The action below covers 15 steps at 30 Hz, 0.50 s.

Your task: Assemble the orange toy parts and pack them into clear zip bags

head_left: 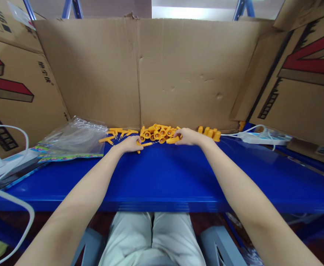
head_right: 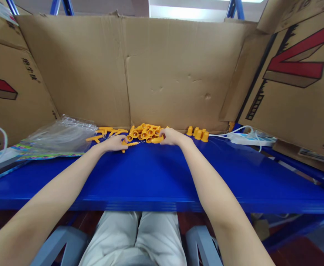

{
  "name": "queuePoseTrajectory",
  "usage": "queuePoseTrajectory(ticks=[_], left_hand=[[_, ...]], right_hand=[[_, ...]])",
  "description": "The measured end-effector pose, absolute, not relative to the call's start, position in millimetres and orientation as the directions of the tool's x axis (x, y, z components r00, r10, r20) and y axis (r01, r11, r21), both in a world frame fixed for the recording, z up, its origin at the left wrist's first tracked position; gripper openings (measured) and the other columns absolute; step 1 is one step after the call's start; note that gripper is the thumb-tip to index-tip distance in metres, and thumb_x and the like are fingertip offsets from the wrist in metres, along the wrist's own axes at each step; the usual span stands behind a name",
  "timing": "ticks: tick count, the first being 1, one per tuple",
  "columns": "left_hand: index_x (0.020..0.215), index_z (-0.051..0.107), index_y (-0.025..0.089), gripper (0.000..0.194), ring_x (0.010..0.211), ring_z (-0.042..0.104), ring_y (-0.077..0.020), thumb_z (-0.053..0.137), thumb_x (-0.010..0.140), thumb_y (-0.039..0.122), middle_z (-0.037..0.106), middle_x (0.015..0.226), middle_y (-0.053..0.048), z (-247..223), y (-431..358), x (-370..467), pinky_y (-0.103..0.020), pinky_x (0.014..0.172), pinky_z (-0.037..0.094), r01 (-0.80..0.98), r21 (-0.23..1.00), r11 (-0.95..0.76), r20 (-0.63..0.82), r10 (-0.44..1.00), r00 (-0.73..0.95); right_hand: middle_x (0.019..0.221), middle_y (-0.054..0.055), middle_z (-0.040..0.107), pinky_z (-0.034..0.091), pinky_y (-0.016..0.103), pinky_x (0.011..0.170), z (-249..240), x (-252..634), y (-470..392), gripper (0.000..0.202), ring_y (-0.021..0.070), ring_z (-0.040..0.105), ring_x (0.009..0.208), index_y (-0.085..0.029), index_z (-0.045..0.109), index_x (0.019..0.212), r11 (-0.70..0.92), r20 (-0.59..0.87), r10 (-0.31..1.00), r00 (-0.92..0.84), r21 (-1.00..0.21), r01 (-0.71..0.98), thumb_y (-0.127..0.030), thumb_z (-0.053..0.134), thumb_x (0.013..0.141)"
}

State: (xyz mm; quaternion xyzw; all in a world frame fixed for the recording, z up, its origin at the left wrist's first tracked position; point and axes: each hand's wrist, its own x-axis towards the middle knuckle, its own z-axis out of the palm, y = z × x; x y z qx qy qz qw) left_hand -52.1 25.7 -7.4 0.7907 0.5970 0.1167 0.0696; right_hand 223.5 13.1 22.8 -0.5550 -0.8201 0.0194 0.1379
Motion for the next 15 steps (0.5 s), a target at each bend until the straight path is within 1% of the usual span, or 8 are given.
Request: queuePoseTrajectory(ticks=[5, 9, 12, 15], left_hand=[[0.086, 0.059, 0.019, 0.026, 0.074, 0.061, -0.0198, 0.058, 0.063, 0.029, 0.065, 0.078, -0.002, -8, 26, -51, -0.026, 0.06, 0.039, 0.914, 0.264, -0.306, 0.147, 0.95, 0.276], [0.084, 0.059, 0.02, 0.024, 0.071, 0.061, -0.0201, 0.058, 0.063, 0.03, 0.064, 0.074, -0.001, -8, 27, -51, -0.027, 0.061, 0.04, 0.901, 0.283, -0.33, 0.153, 0.942, 0.297], [0.087, 0.059, 0.02, 0.025, 0.069, 0.061, -0.0195, 0.058, 0.064, 0.031, 0.064, 0.071, -0.001, -9, 28, -51, -0.026, 0.059, 0.039, 0.89, 0.314, -0.331, 0.142, 0.943, 0.301], [0.09, 0.058, 0.019, 0.029, 0.068, 0.061, -0.0192, 0.058, 0.064, 0.032, 0.065, 0.071, -0.001, -9, 28, -51, -0.026, 0.058, 0.039, 0.886, 0.33, -0.326, 0.147, 0.945, 0.293]], right_hand=[[0.089, 0.004, 0.069, 0.045, 0.025, 0.07, 17, 214, 13, 0.031, 0.0174, 0.063, 0.079, -0.018, 0.068, 0.102, 0.421, 0.244, 0.895, -0.374, -0.185, 0.888, -0.022, 0.068, 0.071], [0.087, 0.003, 0.068, 0.045, 0.025, 0.068, 12, 210, 16, 0.026, 0.0171, 0.062, 0.077, -0.019, 0.067, 0.098, 0.464, 0.271, 0.873, -0.406, -0.198, 0.864, -0.022, 0.067, 0.072], [0.086, 0.002, 0.068, 0.045, 0.026, 0.069, 8, 208, 19, 0.023, 0.0162, 0.061, 0.076, -0.02, 0.066, 0.096, 0.503, 0.288, 0.85, -0.441, -0.195, 0.842, -0.021, 0.067, 0.073], [0.088, 0.003, 0.068, 0.045, 0.027, 0.071, 6, 208, 20, 0.022, 0.0173, 0.061, 0.078, -0.019, 0.066, 0.095, 0.495, 0.286, 0.852, -0.438, -0.169, 0.852, -0.02, 0.066, 0.073]])
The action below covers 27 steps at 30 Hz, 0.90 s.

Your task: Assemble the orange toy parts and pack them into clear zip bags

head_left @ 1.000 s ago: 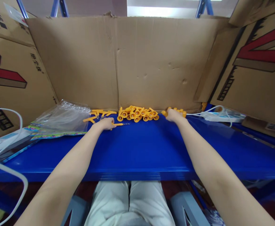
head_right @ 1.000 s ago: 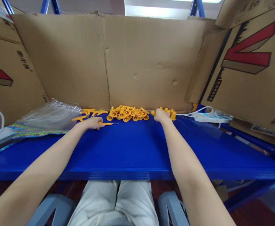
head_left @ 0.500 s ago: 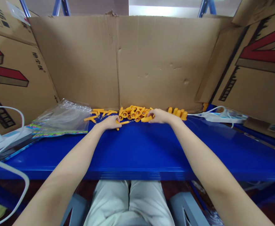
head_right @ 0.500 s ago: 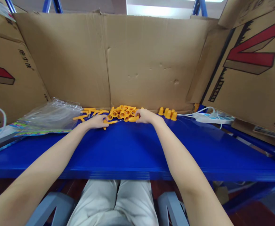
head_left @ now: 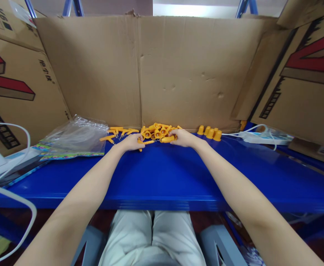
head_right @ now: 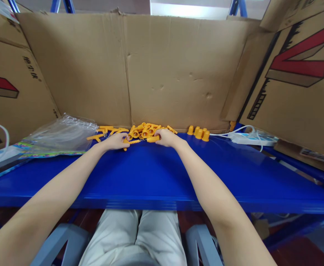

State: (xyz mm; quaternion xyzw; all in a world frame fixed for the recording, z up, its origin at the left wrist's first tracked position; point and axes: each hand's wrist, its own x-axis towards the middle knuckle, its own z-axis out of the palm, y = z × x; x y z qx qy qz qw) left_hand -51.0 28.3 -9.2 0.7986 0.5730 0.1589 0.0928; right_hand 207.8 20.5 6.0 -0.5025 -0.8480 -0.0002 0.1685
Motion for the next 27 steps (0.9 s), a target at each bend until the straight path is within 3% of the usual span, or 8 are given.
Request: queuePoseTrajectory(ticks=[6, 15, 23, 27], left_hand=[[0.088, 0.059, 0.018, 0.028, 0.071, 0.06, -0.0192, 0.058, 0.063, 0.03, 0.065, 0.076, -0.002, -5, 24, -50, -0.026, 0.059, 0.039, 0.893, 0.29, -0.345, 0.185, 0.936, 0.301], [0.093, 0.063, 0.017, 0.03, 0.067, 0.059, -0.0177, 0.053, 0.069, 0.032, 0.064, 0.069, -0.001, -8, 22, -44, -0.026, 0.062, 0.041, 0.847, 0.305, -0.435, 0.252, 0.895, 0.369], [0.095, 0.062, 0.019, 0.032, 0.072, 0.06, -0.0187, 0.056, 0.065, 0.032, 0.065, 0.074, 0.0, -10, 25, -45, -0.026, 0.064, 0.041, 0.863, 0.237, -0.445, 0.309, 0.877, 0.368], [0.093, 0.061, 0.02, 0.031, 0.075, 0.06, -0.0194, 0.056, 0.065, 0.031, 0.065, 0.074, 0.0, -7, 21, -43, -0.026, 0.065, 0.041, 0.879, 0.224, -0.42, 0.331, 0.881, 0.337]], right_hand=[[0.096, 0.007, 0.069, 0.045, 0.028, 0.074, 6, 209, 20, 0.025, 0.0221, 0.064, 0.088, -0.019, 0.067, 0.098, 0.422, 0.316, 0.874, -0.369, -0.118, 0.899, -0.021, 0.065, 0.074], [0.11, 0.011, 0.066, 0.044, 0.036, 0.09, -8, 193, 24, 0.035, 0.0243, 0.061, 0.103, -0.016, 0.06, 0.108, 0.597, 0.415, 0.774, -0.478, -0.231, 0.768, -0.015, 0.067, 0.073], [0.086, 0.004, 0.064, 0.052, 0.034, 0.078, -21, 193, 34, 0.03, 0.0166, 0.065, 0.079, -0.017, 0.05, 0.1, 0.448, 0.314, 0.893, -0.324, -0.698, 0.558, -0.016, 0.068, 0.075], [0.08, 0.002, 0.064, 0.053, 0.035, 0.081, -21, 193, 35, 0.028, 0.0144, 0.066, 0.075, -0.018, 0.049, 0.094, 0.327, 0.201, 0.927, -0.317, -0.848, 0.417, -0.013, 0.068, 0.074]])
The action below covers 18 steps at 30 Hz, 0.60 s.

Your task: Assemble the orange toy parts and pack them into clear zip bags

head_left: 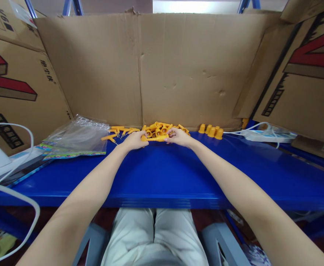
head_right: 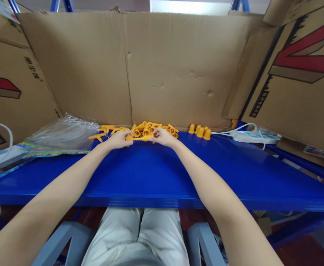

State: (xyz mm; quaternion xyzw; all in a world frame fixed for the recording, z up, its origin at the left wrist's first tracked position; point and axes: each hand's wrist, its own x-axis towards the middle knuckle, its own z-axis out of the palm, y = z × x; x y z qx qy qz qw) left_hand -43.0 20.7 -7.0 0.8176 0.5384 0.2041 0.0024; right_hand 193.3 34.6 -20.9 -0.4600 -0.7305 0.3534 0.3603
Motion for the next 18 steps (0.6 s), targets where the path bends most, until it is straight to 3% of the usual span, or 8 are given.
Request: queuePoseTrajectory(ticks=[3, 5, 8, 12, 18], left_hand=[[0.091, 0.06, 0.02, 0.029, 0.074, 0.06, -0.0199, 0.056, 0.065, 0.031, 0.065, 0.073, -0.001, -6, 19, -43, -0.026, 0.063, 0.04, 0.881, 0.236, -0.41, 0.324, 0.888, 0.327], [0.09, 0.06, 0.019, 0.029, 0.074, 0.06, -0.0198, 0.057, 0.064, 0.032, 0.065, 0.073, -0.001, -6, 19, -42, -0.026, 0.063, 0.04, 0.879, 0.244, -0.41, 0.325, 0.888, 0.324], [0.091, 0.06, 0.019, 0.03, 0.069, 0.06, -0.0182, 0.057, 0.064, 0.032, 0.064, 0.07, 0.001, -6, 18, -42, -0.026, 0.062, 0.04, 0.861, 0.277, -0.426, 0.332, 0.883, 0.33], [0.092, 0.06, 0.019, 0.03, 0.065, 0.059, -0.0172, 0.057, 0.065, 0.03, 0.062, 0.064, 0.002, -6, 18, -40, -0.025, 0.062, 0.04, 0.839, 0.322, -0.44, 0.336, 0.881, 0.333], [0.093, 0.061, 0.019, 0.03, 0.065, 0.057, -0.0169, 0.058, 0.065, 0.03, 0.061, 0.064, 0.002, -4, 16, -38, -0.025, 0.06, 0.037, 0.852, 0.311, -0.422, 0.341, 0.886, 0.314]], right_hand=[[0.092, 0.005, 0.066, 0.052, 0.034, 0.084, -18, 196, 31, 0.035, 0.014, 0.066, 0.08, -0.017, 0.052, 0.09, 0.297, 0.183, 0.932, -0.313, -0.879, 0.372, -0.007, 0.074, 0.066], [0.094, 0.007, 0.067, 0.054, 0.032, 0.082, -15, 199, 28, 0.031, 0.0147, 0.067, 0.079, -0.016, 0.054, 0.088, 0.262, 0.149, 0.934, -0.324, -0.903, 0.34, -0.009, 0.076, 0.066], [0.082, 0.01, 0.069, 0.056, 0.028, 0.068, -12, 203, 24, 0.02, 0.0148, 0.068, 0.068, -0.014, 0.057, 0.08, 0.176, 0.05, 0.92, -0.388, -0.938, 0.298, -0.03, 0.069, 0.08], [0.057, 0.007, 0.064, 0.047, 0.022, 0.04, -10, 202, 22, 0.042, 0.012, 0.058, 0.042, -0.016, 0.053, 0.069, 0.089, -0.037, 0.928, -0.371, -0.944, 0.317, -0.055, 0.054, 0.086], [0.044, 0.003, 0.056, 0.035, 0.019, 0.03, -7, 196, 21, 0.049, 0.0087, 0.048, 0.032, -0.018, 0.053, 0.067, 0.062, -0.05, 0.945, -0.323, -0.943, 0.328, -0.064, 0.047, 0.086]])
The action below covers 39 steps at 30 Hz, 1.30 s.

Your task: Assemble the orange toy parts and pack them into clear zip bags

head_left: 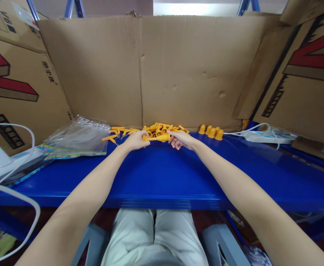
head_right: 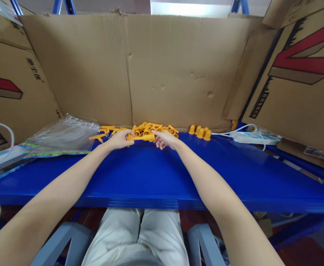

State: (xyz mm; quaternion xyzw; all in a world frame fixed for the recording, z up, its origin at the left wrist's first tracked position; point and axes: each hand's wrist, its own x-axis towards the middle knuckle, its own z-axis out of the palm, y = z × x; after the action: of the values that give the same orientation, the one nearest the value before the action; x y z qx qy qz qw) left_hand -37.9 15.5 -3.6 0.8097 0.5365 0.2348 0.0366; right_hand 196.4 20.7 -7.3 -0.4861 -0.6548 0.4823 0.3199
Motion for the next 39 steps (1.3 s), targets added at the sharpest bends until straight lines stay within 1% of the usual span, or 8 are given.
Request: queuePoseTrajectory(ticks=[3, 7, 10, 13, 18, 28, 35, 39], left_hand=[[0.09, 0.061, 0.018, 0.028, 0.064, 0.055, -0.016, 0.058, 0.065, 0.029, 0.06, 0.063, 0.003, -3, 15, -37, -0.025, 0.06, 0.037, 0.848, 0.325, -0.419, 0.337, 0.889, 0.309], [0.087, 0.061, 0.018, 0.026, 0.06, 0.053, -0.0154, 0.058, 0.063, 0.03, 0.057, 0.06, 0.003, -3, 16, -36, -0.025, 0.058, 0.036, 0.844, 0.357, -0.401, 0.328, 0.899, 0.289], [0.086, 0.062, 0.017, 0.027, 0.058, 0.052, -0.0153, 0.059, 0.063, 0.03, 0.056, 0.06, 0.003, -3, 16, -37, -0.025, 0.056, 0.034, 0.849, 0.363, -0.385, 0.309, 0.909, 0.28], [0.086, 0.061, 0.018, 0.026, 0.059, 0.052, -0.0151, 0.059, 0.063, 0.029, 0.056, 0.059, 0.003, -3, 16, -37, -0.025, 0.056, 0.035, 0.842, 0.36, -0.402, 0.318, 0.901, 0.294], [0.085, 0.062, 0.018, 0.026, 0.06, 0.053, -0.0148, 0.06, 0.062, 0.029, 0.055, 0.058, 0.004, -4, 15, -37, -0.024, 0.058, 0.035, 0.83, 0.349, -0.436, 0.363, 0.879, 0.309], [0.086, 0.06, 0.018, 0.029, 0.059, 0.05, -0.0147, 0.061, 0.061, 0.033, 0.052, 0.057, 0.005, -5, 17, -36, -0.024, 0.058, 0.033, 0.815, 0.369, -0.447, 0.375, 0.874, 0.309], [0.087, 0.06, 0.019, 0.032, 0.064, 0.053, -0.0159, 0.063, 0.063, 0.04, 0.055, 0.061, 0.003, -7, 20, -38, -0.025, 0.061, 0.035, 0.82, 0.355, -0.449, 0.384, 0.87, 0.309], [0.088, 0.061, 0.019, 0.034, 0.068, 0.056, -0.0172, 0.064, 0.063, 0.043, 0.058, 0.065, 0.002, -7, 20, -39, -0.025, 0.062, 0.036, 0.828, 0.353, -0.435, 0.376, 0.877, 0.3]], right_hand=[[0.057, 0.007, 0.064, 0.041, 0.02, 0.035, -7, 198, 21, 0.048, 0.0106, 0.055, 0.039, -0.016, 0.055, 0.075, 0.027, -0.106, 0.93, -0.351, -0.935, 0.354, -0.061, 0.044, 0.088], [0.089, 0.006, 0.071, 0.051, 0.021, 0.053, -10, 202, 22, 0.033, 0.0118, 0.066, 0.06, -0.018, 0.054, 0.099, 0.153, 0.009, 0.912, -0.409, -0.935, 0.321, -0.037, 0.071, 0.078], [0.086, 0.004, 0.071, 0.053, 0.024, 0.062, -11, 203, 24, 0.033, 0.0108, 0.066, 0.06, -0.016, 0.055, 0.097, 0.248, 0.099, 0.903, -0.418, -0.914, 0.32, -0.023, 0.076, 0.073], [0.076, 0.006, 0.071, 0.053, 0.024, 0.057, -12, 202, 24, 0.022, 0.0107, 0.064, 0.053, -0.012, 0.059, 0.084, 0.246, 0.09, 0.891, -0.445, -0.919, 0.307, -0.031, 0.07, 0.079], [0.059, 0.01, 0.068, 0.047, 0.019, 0.039, -18, 196, 27, 0.04, 0.0099, 0.057, 0.039, -0.013, 0.057, 0.067, 0.124, 0.023, 0.91, -0.413, -0.968, 0.219, -0.048, 0.058, 0.086], [0.041, 0.004, 0.057, 0.029, 0.016, 0.025, -16, 187, 28, 0.048, 0.0069, 0.042, 0.026, -0.017, 0.055, 0.066, -0.118, -0.17, 0.936, -0.309, -0.977, 0.178, -0.056, 0.044, 0.091], [0.043, 0.006, 0.058, 0.027, 0.018, 0.025, -13, 192, 29, 0.059, 0.006, 0.036, 0.023, -0.014, 0.057, 0.071, -0.176, -0.265, 0.892, -0.366, -0.95, 0.259, -0.066, 0.034, 0.089], [0.063, 0.01, 0.068, 0.038, 0.019, 0.03, -12, 198, 29, 0.058, 0.0093, 0.05, 0.033, -0.014, 0.057, 0.087, -0.155, -0.251, 0.875, -0.413, -0.956, 0.25, -0.067, 0.034, 0.088]])
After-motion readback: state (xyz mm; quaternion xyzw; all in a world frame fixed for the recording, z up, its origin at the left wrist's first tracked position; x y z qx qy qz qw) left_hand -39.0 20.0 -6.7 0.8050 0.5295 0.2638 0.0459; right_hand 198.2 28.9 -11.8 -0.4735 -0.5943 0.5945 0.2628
